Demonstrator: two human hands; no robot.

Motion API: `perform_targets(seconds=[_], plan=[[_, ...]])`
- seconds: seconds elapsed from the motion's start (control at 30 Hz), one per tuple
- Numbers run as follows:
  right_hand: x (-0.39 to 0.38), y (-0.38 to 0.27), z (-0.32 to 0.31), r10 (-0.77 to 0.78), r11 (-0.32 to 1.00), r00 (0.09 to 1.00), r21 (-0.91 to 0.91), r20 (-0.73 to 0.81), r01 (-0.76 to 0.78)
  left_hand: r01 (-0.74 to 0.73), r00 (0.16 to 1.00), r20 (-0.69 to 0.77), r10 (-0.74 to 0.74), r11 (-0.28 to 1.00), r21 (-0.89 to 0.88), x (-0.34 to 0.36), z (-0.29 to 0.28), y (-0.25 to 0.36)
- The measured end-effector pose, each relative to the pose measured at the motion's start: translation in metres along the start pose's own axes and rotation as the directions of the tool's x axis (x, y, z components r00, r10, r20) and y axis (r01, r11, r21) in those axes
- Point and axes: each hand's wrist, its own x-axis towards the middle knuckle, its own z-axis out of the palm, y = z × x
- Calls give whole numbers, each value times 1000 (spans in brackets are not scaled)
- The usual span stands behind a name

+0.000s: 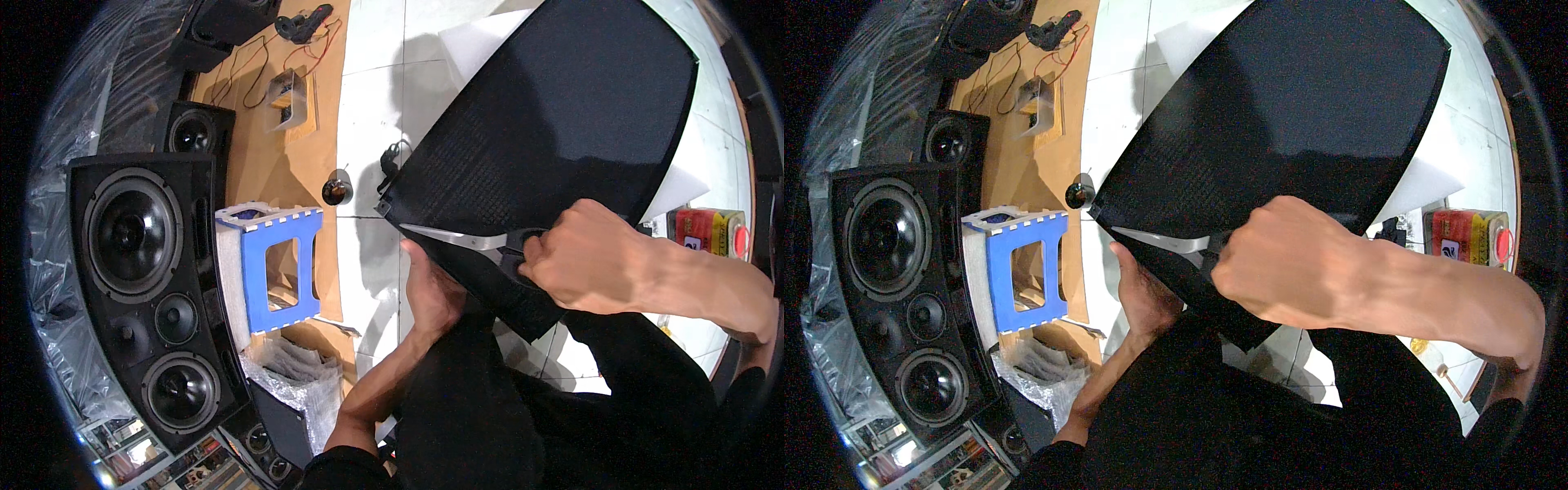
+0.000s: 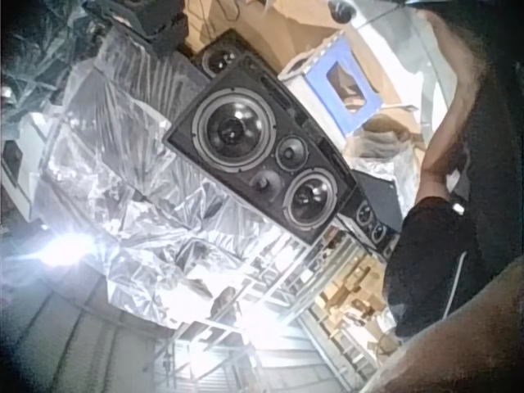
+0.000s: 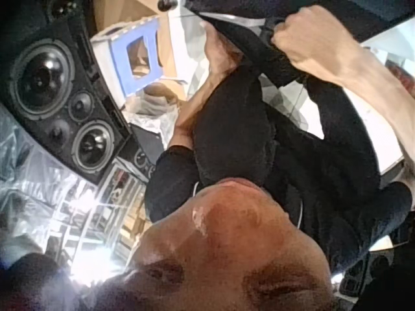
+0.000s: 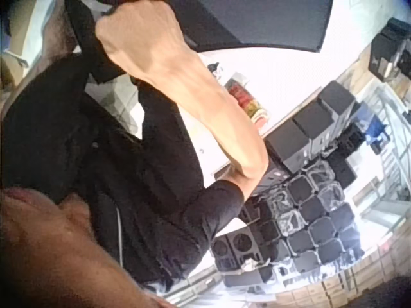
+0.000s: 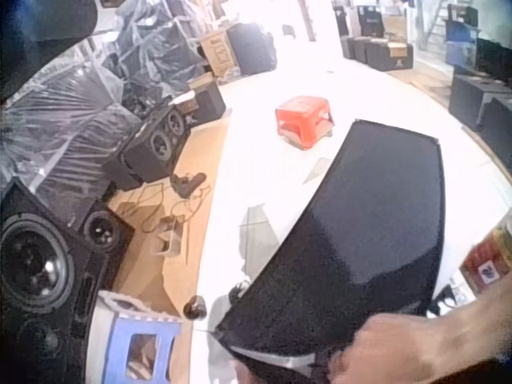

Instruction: The person sits on the floor and uses scissors to trim the edges of a black textured mat. After cutting, the person picks up a small black fabric piece, applies liquid from a bottle, and wipes the scissors with the fabric.

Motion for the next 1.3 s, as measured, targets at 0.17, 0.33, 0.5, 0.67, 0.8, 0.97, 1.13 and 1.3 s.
perform_targets(seconds=[0.17,0.33,0.5,0.67,0.8,0.97,1.13,1.3], plan=[[-24,-3,-2,-17,997,997,76,70,12,-76,992,-95,79,996,35,-4,3,3],[-37,-8,-28,212,947,957,202,196,-251,-148,973,-193,125,983,-111,-5,32,3],[-8,6,-21,210,977,978,44,5,-210,-110,994,-18,110,994,-14,5,-2,-6],[15,16,-2,25,1000,991,-6,-129,-26,-83,996,36,82,996,15,3,-2,-4],[19,7,5,-79,996,991,-54,-111,73,-57,996,-64,58,998,27,4,-4,-6],[12,0,11,-27,997,996,76,-90,34,-23,1000,-8,23,999,-33,5,-9,-6],[6,2,6,-2,1000,994,-6,-113,2,-20,1000,-5,20,999,29,5,-11,-4],[18,3,10,-53,998,986,23,-158,57,-70,997,21,70,997,-21,2,-5,-6]])
